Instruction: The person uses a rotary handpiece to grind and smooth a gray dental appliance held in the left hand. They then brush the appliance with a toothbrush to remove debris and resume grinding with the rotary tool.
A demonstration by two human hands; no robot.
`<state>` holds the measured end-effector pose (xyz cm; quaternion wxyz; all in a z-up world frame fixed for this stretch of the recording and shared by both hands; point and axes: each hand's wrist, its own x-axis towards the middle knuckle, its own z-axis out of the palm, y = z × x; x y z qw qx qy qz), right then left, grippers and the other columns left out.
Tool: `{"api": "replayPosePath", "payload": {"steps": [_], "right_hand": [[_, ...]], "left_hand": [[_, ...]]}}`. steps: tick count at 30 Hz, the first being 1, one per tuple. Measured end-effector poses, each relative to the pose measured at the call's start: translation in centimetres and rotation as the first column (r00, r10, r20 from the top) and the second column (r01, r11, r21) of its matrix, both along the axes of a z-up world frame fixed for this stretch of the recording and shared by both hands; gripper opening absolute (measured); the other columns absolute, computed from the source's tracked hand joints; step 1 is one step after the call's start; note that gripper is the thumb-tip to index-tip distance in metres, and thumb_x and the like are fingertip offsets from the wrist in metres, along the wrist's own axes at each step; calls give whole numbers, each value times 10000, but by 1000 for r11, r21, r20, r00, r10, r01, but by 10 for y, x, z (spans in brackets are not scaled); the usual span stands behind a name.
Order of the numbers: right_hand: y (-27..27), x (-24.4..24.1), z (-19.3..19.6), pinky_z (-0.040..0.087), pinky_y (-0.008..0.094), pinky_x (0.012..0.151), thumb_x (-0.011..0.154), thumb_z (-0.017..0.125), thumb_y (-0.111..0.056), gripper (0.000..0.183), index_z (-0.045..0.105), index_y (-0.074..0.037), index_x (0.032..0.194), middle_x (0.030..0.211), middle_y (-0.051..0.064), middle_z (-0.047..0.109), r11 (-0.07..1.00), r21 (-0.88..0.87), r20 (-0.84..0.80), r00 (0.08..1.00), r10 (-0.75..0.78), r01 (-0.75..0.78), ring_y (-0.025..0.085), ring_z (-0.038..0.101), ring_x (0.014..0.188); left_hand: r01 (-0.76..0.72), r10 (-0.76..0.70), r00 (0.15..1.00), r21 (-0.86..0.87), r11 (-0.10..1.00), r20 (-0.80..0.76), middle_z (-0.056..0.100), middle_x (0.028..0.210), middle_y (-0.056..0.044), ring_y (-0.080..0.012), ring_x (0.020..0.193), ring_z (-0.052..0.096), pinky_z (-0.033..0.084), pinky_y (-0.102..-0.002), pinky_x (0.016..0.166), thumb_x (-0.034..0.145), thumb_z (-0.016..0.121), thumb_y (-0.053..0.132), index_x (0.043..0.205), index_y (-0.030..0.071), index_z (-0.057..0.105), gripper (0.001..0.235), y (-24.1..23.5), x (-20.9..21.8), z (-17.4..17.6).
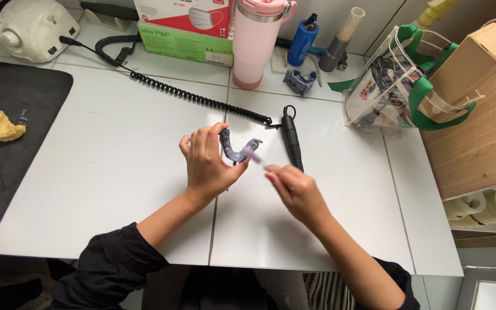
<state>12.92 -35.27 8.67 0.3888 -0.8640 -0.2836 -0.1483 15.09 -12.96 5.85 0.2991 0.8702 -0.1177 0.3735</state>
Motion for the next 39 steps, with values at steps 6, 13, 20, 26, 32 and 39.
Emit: {"api": "replayPosePath", "payload": {"steps": [6, 13, 20, 26, 32, 39], "right_hand": [[4, -1, 0, 504, 353, 534, 1012, 651, -186, 189, 714, -13, 1057, 834, 112, 684, 995, -73, 75, 995, -59, 65, 190, 597, 586], [-2, 1, -13, 543, 377, 589, 1002, 660, -142, 175, 714, 13, 1065, 841, 138, 682, 996, -41, 108, 992, -68, 73, 238, 636, 633], [-2, 5, -3, 544, 363, 599, 992, 658, -123, 162, 717, 15, 1053, 873, 140, 698, 995, -6, 65, 993, -103, 104, 230, 653, 654], [-2, 4, 3, 534, 347, 602, 986, 674, -123, 147, 724, 0, 1049, 803, 108, 678, 994, -30, -6, 994, -105, 105, 212, 635, 639], [-8, 5, 2, 520, 368, 595, 968, 701, -137, 153, 736, -3, 1034, 768, 107, 647, 993, -95, -68, 995, -69, 63, 227, 608, 624], [-15, 6, -4, 554, 381, 652, 955, 705, -140, 145, 729, -7, 1008, 824, 134, 674, 998, -47, 67, 997, 43, -40, 260, 671, 710]], "left_hand": [[-34, 35, 998, -8, 999, 46, 549, 1142, -48, -214, 1101, 505, 249, -433, 1011, 725, 876, 371, 1283, 68, 536, 720, 0, 3, 2], [-11, -69, 955, -265, 964, -290, 578, 1077, -38, -195, 992, 564, 312, -396, 976, 666, 897, 427, 1227, 66, 577, 741, -4, 5, -7], [-40, -178, 878, -441, 897, -443, 644, 1054, -33, -162, 894, 605, 394, -356, 937, 605, 918, 452, 1220, 90, 615, 776, -6, 13, -19], [-54, -259, 838, -545, 837, -481, 648, 1016, -38, -157, 877, 604, 516, -316, 826, 597, 903, 479, 1198, 90, 618, 770, 1, 11, -22], [-87, -209, 835, -496, 864, -510, 631, 1032, -20, -144, 886, 585, 477, -324, 874, 605, 911, 460, 1196, 97, 616, 754, 4, 8, -15], [-10, -166, 908, -414, 910, -386, 617, 1072, -24, -152, 909, 578, 404, -347, 933, 636, 928, 425, 1208, 83, 598, 743, 8, 7, -8]]}}
